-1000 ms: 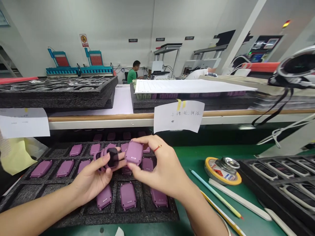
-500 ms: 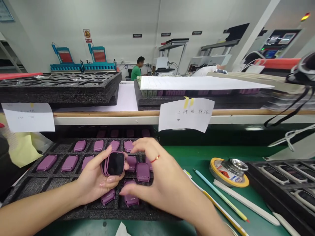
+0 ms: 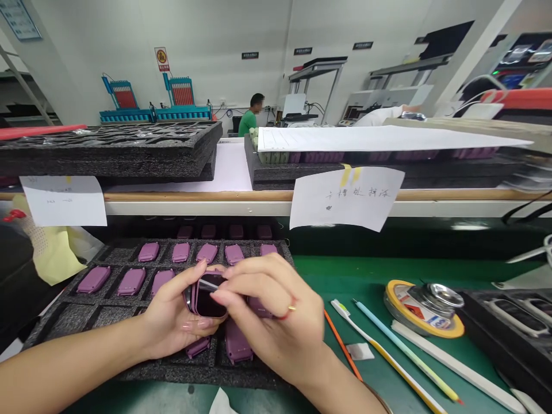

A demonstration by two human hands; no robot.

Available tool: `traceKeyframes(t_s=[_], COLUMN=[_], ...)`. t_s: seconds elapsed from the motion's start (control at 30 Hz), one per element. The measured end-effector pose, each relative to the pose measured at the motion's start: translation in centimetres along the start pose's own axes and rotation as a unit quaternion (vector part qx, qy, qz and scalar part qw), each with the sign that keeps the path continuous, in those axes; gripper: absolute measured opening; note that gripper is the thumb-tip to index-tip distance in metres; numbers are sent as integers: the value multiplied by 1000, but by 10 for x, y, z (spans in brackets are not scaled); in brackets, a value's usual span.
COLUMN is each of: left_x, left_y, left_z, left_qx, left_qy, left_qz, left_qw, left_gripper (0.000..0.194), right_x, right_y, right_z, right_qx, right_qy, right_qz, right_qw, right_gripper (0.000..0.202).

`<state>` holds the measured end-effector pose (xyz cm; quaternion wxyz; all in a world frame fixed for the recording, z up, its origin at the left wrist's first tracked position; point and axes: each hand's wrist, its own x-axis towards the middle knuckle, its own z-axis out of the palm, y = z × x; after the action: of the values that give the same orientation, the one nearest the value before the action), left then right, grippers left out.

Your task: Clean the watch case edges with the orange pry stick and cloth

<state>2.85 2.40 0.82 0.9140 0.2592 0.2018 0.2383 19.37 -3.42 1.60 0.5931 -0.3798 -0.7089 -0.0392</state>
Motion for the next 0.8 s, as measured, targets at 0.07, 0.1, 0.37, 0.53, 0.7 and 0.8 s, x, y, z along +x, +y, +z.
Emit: traceKeyframes(t_s=[0.07,0.1,0.37,0.53,0.7,0.8], left_x=[-1,-1,-3,-4,-4,-3], left_y=[0,0,1,2,2,2], left_z=[0,0,0,2,2,0], left_qx=[5,6,25,44,40,29], left_qy=[-3,-10,-22,-16,-22,-51], left_qz=[-1,0,16,13,16,21], left_qw=[1000,1000,999,999,999,998], left_gripper=[37,38,44,46,44,39], right_x=[-4,-6,-10,-12,-13,-15], right_y=[0,1,7,9,10,9], right_z=[-1,-2,9,11,10,6], right_qx=[28,49,59,73,61,66], right_qy=[76,93,-117,-103,-116,-91], right_qz=[30,44,70,56,56,49], right_qw=[996,993,989,990,990,992], right_gripper=[21,21,64,52,61,81])
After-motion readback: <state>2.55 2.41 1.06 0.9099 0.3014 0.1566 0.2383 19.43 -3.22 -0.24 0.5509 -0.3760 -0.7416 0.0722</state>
